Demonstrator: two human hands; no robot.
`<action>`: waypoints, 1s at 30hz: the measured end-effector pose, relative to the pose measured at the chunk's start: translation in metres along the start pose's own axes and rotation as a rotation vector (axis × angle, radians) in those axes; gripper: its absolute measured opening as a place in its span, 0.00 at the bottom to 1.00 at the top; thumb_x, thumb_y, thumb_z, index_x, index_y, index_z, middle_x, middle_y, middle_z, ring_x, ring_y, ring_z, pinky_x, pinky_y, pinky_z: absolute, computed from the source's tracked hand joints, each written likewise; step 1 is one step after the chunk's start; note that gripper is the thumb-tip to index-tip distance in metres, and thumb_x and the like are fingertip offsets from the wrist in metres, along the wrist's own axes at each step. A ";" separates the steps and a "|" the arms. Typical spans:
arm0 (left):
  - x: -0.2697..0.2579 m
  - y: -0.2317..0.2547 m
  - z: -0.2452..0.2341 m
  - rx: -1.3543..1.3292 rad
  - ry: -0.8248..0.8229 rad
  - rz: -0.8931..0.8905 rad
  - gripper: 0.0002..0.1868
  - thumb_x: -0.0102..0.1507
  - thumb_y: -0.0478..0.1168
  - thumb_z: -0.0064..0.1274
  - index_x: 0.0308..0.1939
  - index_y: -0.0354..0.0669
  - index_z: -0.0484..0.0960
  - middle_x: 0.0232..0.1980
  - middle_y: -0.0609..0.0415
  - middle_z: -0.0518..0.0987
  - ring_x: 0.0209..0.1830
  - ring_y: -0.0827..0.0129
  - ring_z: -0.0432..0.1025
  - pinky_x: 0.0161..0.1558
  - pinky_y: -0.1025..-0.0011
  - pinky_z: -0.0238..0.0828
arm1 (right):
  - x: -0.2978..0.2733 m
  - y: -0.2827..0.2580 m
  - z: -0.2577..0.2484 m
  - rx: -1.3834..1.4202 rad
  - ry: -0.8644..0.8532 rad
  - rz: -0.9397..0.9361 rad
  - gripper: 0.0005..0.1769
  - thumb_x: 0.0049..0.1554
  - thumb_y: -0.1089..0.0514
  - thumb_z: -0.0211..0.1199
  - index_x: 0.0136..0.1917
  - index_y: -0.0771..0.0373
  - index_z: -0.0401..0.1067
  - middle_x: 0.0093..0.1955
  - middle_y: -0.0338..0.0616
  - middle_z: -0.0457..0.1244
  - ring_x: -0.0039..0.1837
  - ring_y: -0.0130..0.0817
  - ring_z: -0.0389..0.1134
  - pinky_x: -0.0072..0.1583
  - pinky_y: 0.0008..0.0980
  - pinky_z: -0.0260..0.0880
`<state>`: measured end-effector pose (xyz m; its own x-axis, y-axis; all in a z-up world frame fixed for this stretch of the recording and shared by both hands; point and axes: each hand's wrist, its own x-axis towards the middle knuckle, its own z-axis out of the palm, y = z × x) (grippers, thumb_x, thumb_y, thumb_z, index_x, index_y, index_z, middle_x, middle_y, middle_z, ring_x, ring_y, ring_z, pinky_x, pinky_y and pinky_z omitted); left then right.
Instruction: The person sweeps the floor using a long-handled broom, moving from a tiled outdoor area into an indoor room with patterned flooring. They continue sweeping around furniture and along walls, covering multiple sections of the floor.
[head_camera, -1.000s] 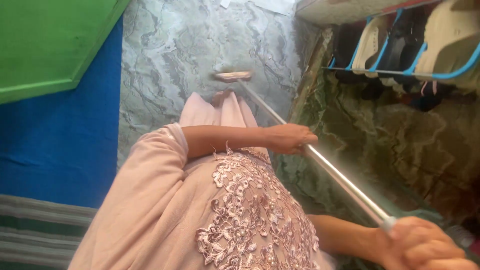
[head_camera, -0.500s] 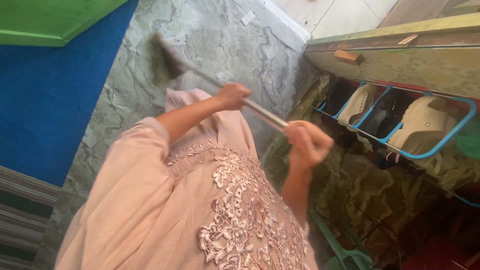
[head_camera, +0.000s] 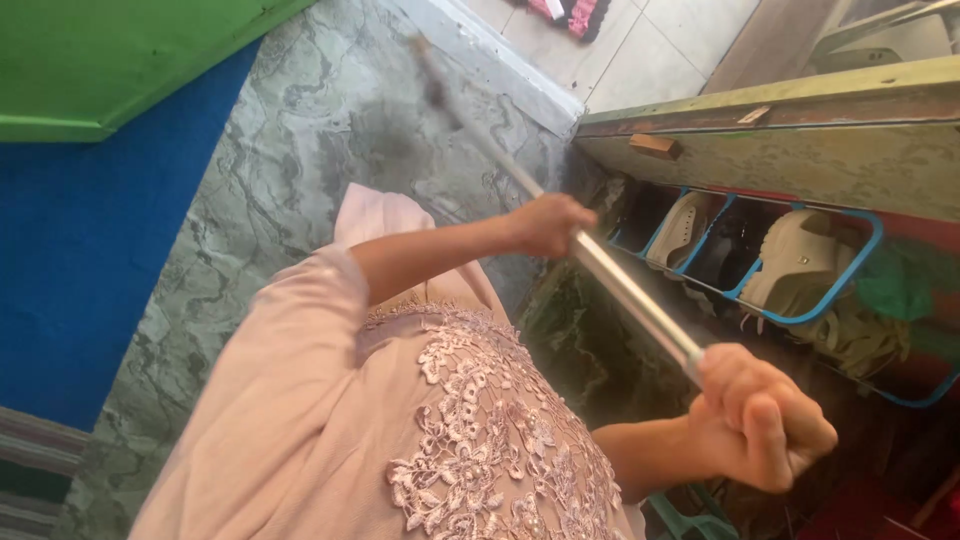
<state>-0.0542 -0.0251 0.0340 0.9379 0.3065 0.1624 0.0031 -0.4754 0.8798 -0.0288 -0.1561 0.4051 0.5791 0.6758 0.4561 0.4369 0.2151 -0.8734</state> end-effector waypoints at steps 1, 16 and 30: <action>-0.026 0.005 -0.004 -0.101 -0.044 -0.008 0.15 0.49 0.33 0.56 0.39 0.50 0.81 0.33 0.47 0.82 0.38 0.44 0.80 0.41 0.49 0.79 | -0.009 0.003 -0.015 0.118 -0.006 0.071 0.20 0.49 0.69 0.43 0.21 0.56 0.44 0.21 0.35 0.37 0.26 0.25 0.39 0.33 0.26 0.47; -0.030 -0.053 0.046 0.207 -0.258 -0.018 0.05 0.58 0.44 0.59 0.37 0.57 0.83 0.34 0.58 0.84 0.41 0.57 0.81 0.46 0.57 0.79 | -0.045 0.073 0.035 0.128 -0.253 0.066 0.29 0.52 0.67 0.62 0.17 0.57 0.51 0.18 0.39 0.46 0.21 0.34 0.46 0.29 0.31 0.51; 0.007 0.081 0.104 0.180 -0.195 0.320 0.03 0.56 0.43 0.54 0.29 0.53 0.81 0.31 0.60 0.81 0.33 0.61 0.72 0.41 0.59 0.65 | -0.059 -0.039 -0.052 0.066 -0.324 -0.008 0.19 0.35 0.66 0.49 0.21 0.57 0.38 0.22 0.42 0.35 0.23 0.35 0.35 0.31 0.37 0.36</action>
<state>-0.0113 -0.1478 0.0601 0.9495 -0.0333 0.3120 -0.2545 -0.6634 0.7037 -0.0436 -0.2410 0.4211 0.3220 0.8607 0.3943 0.3887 0.2595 -0.8841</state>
